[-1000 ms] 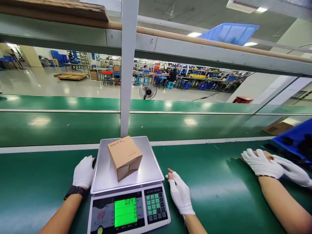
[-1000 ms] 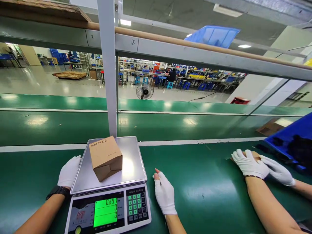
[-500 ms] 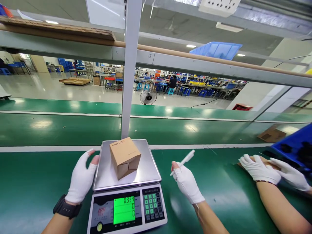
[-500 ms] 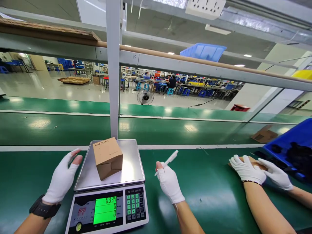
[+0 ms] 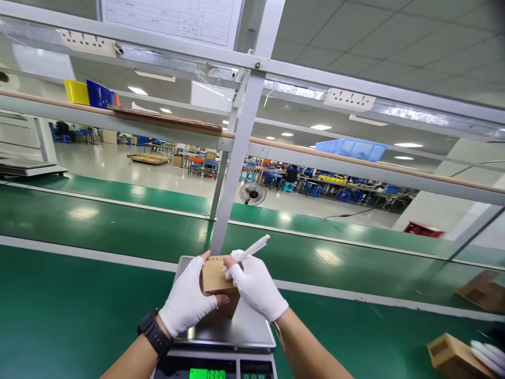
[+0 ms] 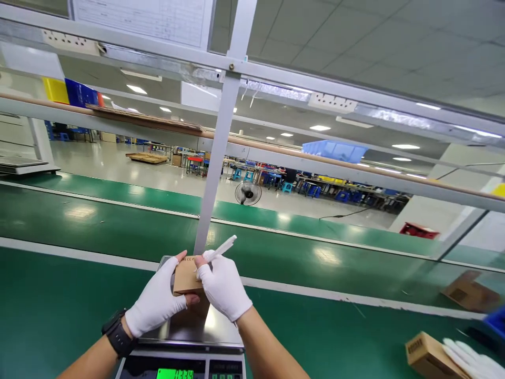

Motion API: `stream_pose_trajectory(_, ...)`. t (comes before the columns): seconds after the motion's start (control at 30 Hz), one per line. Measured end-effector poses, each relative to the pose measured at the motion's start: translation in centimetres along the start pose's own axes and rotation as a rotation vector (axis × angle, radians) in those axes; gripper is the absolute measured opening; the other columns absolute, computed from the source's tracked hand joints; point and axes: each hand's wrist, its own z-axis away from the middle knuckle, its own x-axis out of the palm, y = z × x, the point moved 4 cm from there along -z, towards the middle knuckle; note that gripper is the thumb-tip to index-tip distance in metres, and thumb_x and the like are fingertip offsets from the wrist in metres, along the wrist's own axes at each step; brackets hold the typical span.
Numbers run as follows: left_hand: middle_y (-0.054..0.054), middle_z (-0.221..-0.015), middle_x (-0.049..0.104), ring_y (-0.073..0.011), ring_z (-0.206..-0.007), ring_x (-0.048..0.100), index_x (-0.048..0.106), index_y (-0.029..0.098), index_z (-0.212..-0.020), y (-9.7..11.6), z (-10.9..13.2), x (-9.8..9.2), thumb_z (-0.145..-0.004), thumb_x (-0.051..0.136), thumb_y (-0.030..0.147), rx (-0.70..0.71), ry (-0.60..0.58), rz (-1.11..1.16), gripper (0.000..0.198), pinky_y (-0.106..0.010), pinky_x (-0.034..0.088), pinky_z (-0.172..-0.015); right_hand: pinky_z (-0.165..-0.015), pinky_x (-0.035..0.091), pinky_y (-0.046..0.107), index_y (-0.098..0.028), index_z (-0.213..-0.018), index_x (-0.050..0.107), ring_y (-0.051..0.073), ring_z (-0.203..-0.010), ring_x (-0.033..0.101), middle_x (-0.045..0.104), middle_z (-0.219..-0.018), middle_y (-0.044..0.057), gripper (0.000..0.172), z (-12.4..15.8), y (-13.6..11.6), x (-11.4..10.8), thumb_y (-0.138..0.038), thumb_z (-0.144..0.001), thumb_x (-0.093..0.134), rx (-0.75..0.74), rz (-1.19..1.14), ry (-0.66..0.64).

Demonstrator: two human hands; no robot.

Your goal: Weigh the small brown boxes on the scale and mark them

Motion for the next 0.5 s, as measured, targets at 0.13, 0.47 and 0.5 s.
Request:
stream_pose_trajectory(0.13,-0.012,-0.131,0.049,-0.0276,-0.116,0.053,0.036,0.019,-0.14,0.2,0.1,0.2,-0.054,0.084,0.026,-0.012,0.004,0.003,0.099,-0.04,0.047,-0.104,-0.061,0.044,0.026,-0.021,-0.063,0.054,0.017,-0.061,0.061,0.065,-0.063,0.002,0.039,-1.0,0.0,1.4,-0.042,-0.094,0.042,0.027,0.051,0.015)
stream_pose_trajectory(0.47,-0.01,-0.13,0.05,-0.0279,-0.115,0.054,0.039,0.02,-0.139,0.3,0.0,0.1,-0.053,0.084,0.024,-0.003,0.001,0.007,0.097,-0.039,0.048,-0.103,-0.063,0.045,0.028,-0.022,-0.064,0.054,0.019,-0.062,0.062,0.066,-0.064,0.003,0.038,-1.0,0.1,1.5,-0.043,-0.094,0.041,0.043,0.109,0.04)
stream_pose_trajectory(0.5,-0.01,-0.131,0.049,-0.0277,-0.115,0.053,0.04,0.021,-0.139,0.2,0.0,0.1,-0.053,0.085,0.024,0.008,0.003,0.007,0.097,-0.039,0.048,-0.103,-0.062,0.045,0.028,-0.022,-0.063,0.053,0.019,-0.062,0.062,0.066,-0.064,0.003,0.039,-1.0,0.1,1.5,-0.043,-0.094,0.04,0.042,0.118,0.046)
